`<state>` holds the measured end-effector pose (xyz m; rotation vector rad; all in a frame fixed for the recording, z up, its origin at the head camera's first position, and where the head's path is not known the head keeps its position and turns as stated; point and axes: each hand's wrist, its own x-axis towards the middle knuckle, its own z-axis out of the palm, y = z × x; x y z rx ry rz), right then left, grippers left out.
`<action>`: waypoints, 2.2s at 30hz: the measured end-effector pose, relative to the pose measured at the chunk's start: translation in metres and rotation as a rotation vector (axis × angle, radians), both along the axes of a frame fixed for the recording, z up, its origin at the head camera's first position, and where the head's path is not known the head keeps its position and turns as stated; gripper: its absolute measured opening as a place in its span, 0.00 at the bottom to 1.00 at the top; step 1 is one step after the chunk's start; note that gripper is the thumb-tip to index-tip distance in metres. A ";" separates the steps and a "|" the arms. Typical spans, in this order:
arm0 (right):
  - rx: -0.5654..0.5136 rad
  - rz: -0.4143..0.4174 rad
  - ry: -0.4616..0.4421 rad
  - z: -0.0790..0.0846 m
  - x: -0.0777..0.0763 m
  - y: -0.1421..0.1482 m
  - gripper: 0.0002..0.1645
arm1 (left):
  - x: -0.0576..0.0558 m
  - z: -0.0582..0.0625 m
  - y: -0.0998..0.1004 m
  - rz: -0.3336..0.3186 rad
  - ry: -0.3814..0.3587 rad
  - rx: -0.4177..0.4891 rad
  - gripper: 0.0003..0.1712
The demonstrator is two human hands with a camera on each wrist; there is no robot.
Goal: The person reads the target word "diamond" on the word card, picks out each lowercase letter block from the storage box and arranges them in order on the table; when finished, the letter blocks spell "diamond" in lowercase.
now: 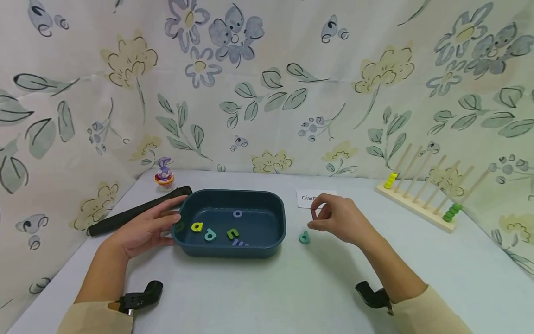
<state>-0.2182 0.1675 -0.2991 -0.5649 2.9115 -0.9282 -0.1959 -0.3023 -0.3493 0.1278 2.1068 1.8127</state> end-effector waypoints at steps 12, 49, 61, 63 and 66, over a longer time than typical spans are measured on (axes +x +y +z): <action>-0.008 0.011 -0.137 -0.019 -0.006 0.012 0.17 | 0.000 0.000 0.000 -0.009 0.007 -0.002 0.41; 0.015 0.015 -0.351 -0.041 -0.019 0.012 0.16 | 0.001 0.001 0.000 -0.007 0.005 -0.004 0.41; 0.009 0.056 -0.341 -0.042 -0.021 0.013 0.12 | 0.001 0.000 0.000 -0.009 0.016 -0.005 0.41; 0.009 0.056 -0.340 -0.042 -0.021 0.012 0.12 | 0.001 0.000 0.000 -0.008 0.016 -0.004 0.41; 0.003 0.056 -0.344 -0.042 -0.021 0.012 0.12 | 0.000 0.000 -0.001 -0.009 0.015 -0.001 0.41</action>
